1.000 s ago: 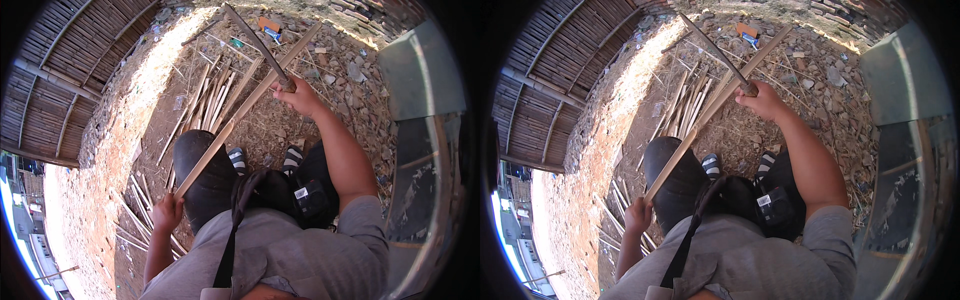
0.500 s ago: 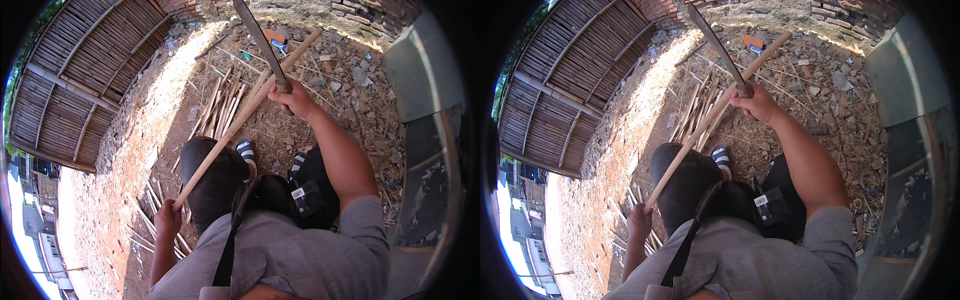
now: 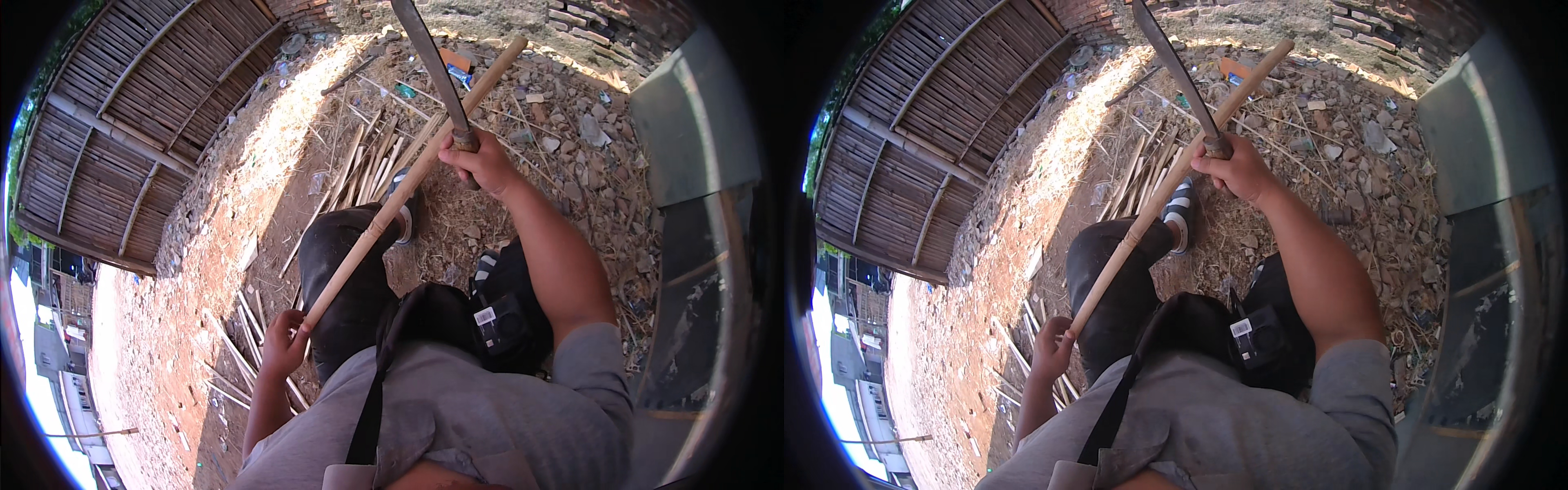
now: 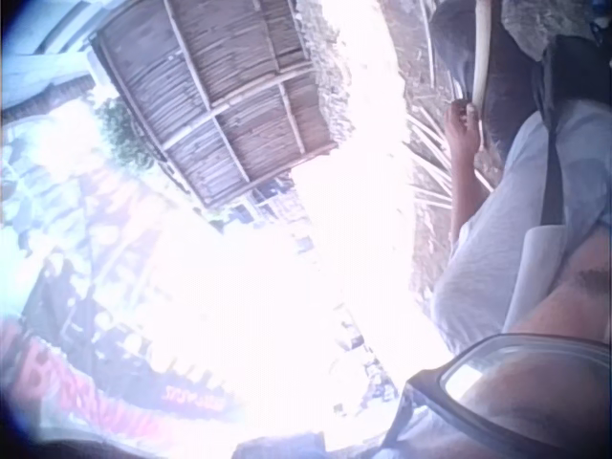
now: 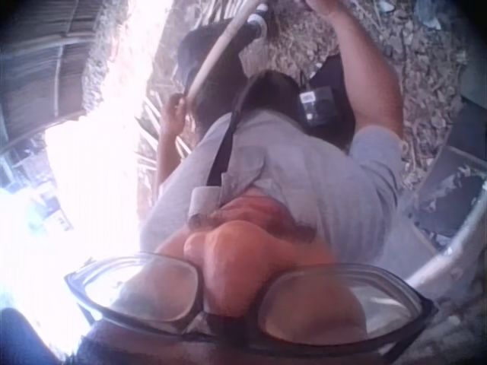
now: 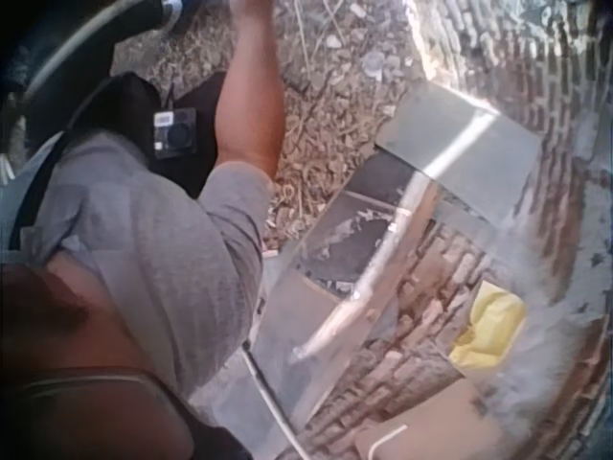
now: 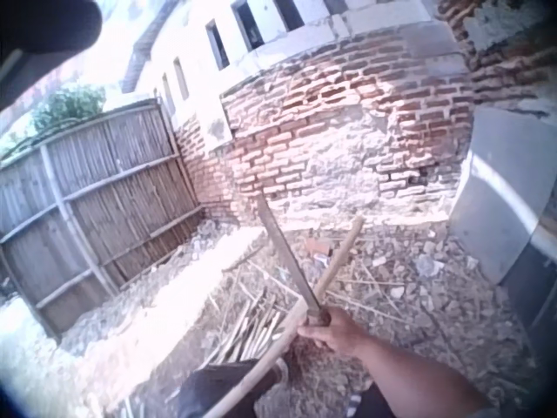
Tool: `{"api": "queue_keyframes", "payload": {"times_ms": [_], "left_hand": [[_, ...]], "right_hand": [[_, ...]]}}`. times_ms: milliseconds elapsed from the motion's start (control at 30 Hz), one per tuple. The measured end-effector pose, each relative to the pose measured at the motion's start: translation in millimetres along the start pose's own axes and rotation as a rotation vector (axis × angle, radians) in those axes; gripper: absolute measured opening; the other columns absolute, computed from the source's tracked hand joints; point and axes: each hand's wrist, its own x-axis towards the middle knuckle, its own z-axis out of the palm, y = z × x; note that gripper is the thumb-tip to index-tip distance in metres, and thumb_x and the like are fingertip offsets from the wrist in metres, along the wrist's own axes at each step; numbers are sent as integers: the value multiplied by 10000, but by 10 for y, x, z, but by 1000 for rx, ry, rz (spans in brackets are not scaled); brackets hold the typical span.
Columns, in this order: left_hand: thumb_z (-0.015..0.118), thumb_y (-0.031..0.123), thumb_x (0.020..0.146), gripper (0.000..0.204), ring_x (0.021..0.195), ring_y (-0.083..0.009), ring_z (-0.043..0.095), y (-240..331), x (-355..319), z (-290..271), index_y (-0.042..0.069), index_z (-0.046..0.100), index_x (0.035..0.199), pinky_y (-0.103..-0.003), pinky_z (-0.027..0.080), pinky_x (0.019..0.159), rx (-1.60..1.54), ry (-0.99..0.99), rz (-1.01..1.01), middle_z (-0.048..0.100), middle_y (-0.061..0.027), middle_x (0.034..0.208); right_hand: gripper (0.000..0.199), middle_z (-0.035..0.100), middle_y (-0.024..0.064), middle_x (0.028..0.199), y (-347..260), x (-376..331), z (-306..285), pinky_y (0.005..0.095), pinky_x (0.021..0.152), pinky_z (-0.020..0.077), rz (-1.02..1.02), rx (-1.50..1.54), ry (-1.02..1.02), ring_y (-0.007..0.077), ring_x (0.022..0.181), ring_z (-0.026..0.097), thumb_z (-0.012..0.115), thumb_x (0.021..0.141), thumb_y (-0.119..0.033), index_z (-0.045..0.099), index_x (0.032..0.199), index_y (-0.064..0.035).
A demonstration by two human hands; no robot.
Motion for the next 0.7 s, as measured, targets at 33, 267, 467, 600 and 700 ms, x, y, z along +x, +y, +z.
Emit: {"api": "queue_keyframes", "payload": {"times_ms": [33, 267, 467, 600, 700], "left_hand": [[652, 308, 964, 334, 915, -307, 679, -23, 120, -4, -10, 644, 1063, -400, 535, 784, -37, -8, 7, 676, -186, 973], [623, 418, 972, 416, 773, -305, 688, 54, 1017, 382, 8, 674, 932, -429, 529, 708, 83, -149, -9, 684, -177, 832], [621, 561, 941, 597, 661, -279, 649, 31, 1518, 760, -31, 664, 874, -432, 501, 645, 122, -443, -106, 648, -178, 709], [584, 476, 994, 496, 652, -244, 635, 79, 1625, 680, -5, 684, 926, -409, 505, 644, 125, -582, -33, 635, -162, 696], [558, 412, 1021, 438, 709, -262, 629, -38, 1608, 555, -3, 681, 957, -424, 500, 711, 111, -701, -1, 643, -157, 749]], "right_hand": [[165, 620, -1, 771, -12, 2, -21, 248, 512, 432, -12, -21, -4, 70, 552, 537, 767, 870, -153, 643, 931, -63], [161, 620, -3, 762, 45, 67, -168, 252, 510, 424, 6, -59, 53, 70, 547, 535, 757, 873, -154, 661, 948, -49], [158, 613, -1, 741, 152, -60, -463, 246, 496, 418, 53, -110, 149, 69, 535, 529, 752, 872, -133, 667, 960, -34], [174, 564, -18, 708, 99, -149, -528, 252, 515, 401, 122, -127, 175, 74, 549, 498, 745, 868, -127, 643, 986, -50], [178, 564, -20, 710, 123, -163, -603, 256, 518, 406, 128, -132, 178, 74, 557, 496, 743, 866, -132, 646, 991, -51]]}}
